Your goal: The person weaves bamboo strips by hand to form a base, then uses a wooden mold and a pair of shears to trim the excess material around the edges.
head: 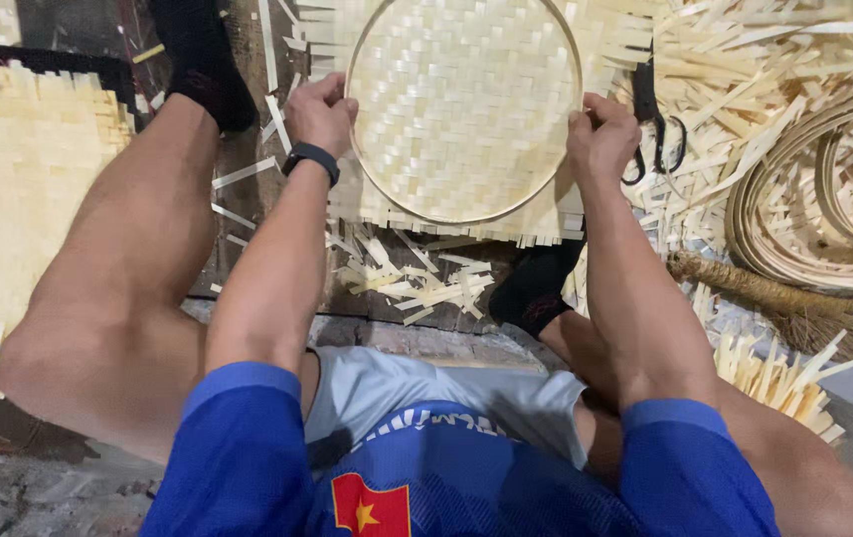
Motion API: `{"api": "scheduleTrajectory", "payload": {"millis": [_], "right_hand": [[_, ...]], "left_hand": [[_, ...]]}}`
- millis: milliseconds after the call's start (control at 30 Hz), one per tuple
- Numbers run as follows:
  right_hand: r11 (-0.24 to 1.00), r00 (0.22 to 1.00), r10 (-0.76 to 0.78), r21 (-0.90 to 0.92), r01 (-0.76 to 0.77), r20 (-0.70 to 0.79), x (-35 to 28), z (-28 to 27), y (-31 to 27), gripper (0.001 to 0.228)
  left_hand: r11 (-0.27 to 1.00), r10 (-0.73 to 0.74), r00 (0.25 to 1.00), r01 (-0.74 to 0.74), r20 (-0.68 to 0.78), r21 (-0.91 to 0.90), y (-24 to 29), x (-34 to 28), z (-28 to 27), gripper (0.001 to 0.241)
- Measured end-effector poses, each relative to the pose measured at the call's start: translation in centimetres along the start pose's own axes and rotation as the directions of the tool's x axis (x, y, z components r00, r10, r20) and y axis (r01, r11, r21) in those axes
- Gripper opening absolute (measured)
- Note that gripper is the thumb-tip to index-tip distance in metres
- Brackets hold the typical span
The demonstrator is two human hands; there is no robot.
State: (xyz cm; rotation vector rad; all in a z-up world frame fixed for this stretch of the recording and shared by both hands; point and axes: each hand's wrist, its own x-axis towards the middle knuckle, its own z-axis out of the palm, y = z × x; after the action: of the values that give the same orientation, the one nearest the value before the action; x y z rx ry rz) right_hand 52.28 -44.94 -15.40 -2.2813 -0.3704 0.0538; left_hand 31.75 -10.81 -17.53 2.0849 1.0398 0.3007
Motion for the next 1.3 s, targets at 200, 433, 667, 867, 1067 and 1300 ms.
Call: {"api": "scheduleTrajectory", "payload": {"millis": [200,433,667,867,1067,1300], "right_hand": [[0.966,0.971,0.224,0.114,-0.232,0.077,-0.1,-0.5,-0.4,0.02],[0.967,0.981,0.19,0.165,-0.196,0.049,-0.1,-0.2,1.2,0.021],[0.981,0.989,0.147,0.123,-0.15,0.03,-0.1,-0.3,1.4,0.017],[0.954,0.96,0.276,0.112,-0.28,0.048,-0.1,-0.1,2.1,0.014],[0.95,0.963,0.252,0.167,-0.265,0.093,0.2,0.1,3.0,0.014],[0.916,0.948,0.273,0.259,-0.308,0.161,0.4,0.1,3.1,0.013]], "left_hand": [[0.975,-0.147,0.987,0.155,0.058,-0.162,-0.6,0.2,-0.2,0.025],[0.968,-0.163,0.985,0.169,0.049,-0.185,-1.7,0.0,0.6,0.02],[0.955,-0.151,0.988,0.153,0.028,-0.253,-2.4,0.7,1.6,0.023],[0.951,-0.157,0.98,0.183,0.12,-0.248,-3.5,0.8,1.5,0.022],[0.911,-0.225,0.96,0.269,0.168,-0.313,-4.9,0.9,2.0,0.022],[0.788,-0.321,0.893,0.437,0.316,-0.433,-5.7,2.0,1.9,0.029]]}}
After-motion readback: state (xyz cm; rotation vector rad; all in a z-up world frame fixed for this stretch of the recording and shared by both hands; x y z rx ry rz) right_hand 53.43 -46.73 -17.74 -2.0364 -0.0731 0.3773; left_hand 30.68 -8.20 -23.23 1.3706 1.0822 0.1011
